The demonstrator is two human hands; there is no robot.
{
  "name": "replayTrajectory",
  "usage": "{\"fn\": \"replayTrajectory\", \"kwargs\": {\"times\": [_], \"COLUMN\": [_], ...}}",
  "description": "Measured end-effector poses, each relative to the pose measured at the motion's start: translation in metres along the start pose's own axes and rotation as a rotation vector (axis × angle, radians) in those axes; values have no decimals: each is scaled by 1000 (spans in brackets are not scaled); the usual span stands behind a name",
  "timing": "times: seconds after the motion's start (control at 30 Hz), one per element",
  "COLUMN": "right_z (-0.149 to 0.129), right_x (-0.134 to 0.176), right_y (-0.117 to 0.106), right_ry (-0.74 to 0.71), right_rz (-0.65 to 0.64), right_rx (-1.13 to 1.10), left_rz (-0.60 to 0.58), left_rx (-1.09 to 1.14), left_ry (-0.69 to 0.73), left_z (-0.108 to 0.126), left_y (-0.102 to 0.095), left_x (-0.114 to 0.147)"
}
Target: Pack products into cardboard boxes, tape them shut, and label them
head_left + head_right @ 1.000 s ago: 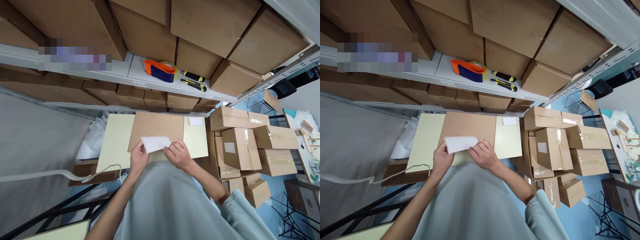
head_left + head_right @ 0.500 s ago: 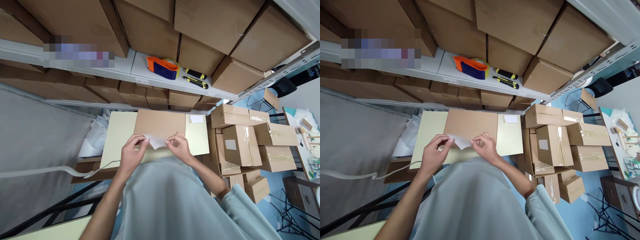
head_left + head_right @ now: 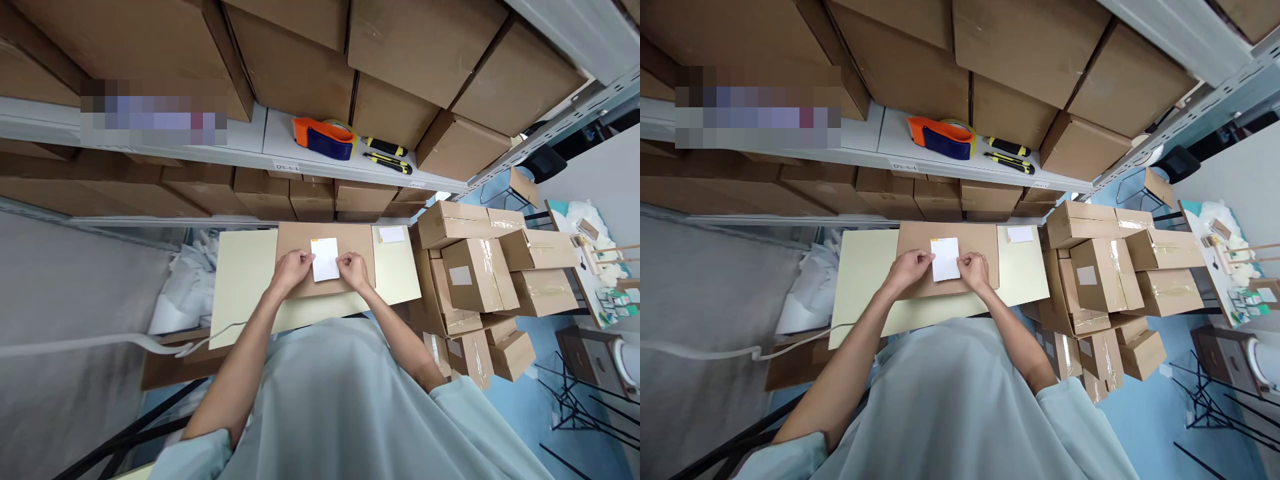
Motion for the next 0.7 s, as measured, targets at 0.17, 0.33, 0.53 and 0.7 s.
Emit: {"fn": "replayTrajectory", "kwargs": {"times": [0.17, 0.33, 0.53, 0.7], "right_z": [6, 7, 8, 6], "right_x": [-8, -11, -11, -14], "right_y": [11, 18, 24, 27], "right_ry": [56, 81, 130, 173], "right_rz": [28, 49, 65, 60], "right_rx": [56, 88, 156, 227], "left_rz": [-43, -66, -78, -91], "left_rx": [-44, -76, -115, -172], "left_ry": [5, -3, -2, -17], "left_z": [-9, -17, -20, -22], "left_y": [8, 16, 22, 28], "left_x": [-10, -17, -20, -24]}}
Point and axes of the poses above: each hand's wrist, its own x-axis away from the middle knuckle, its own y-axis out of the palm, z = x × y, the point moved 6 cm from there along -x, towards the middle knuckle, and after that the axes turned 14 degrees about y, right-handed, at the moved point
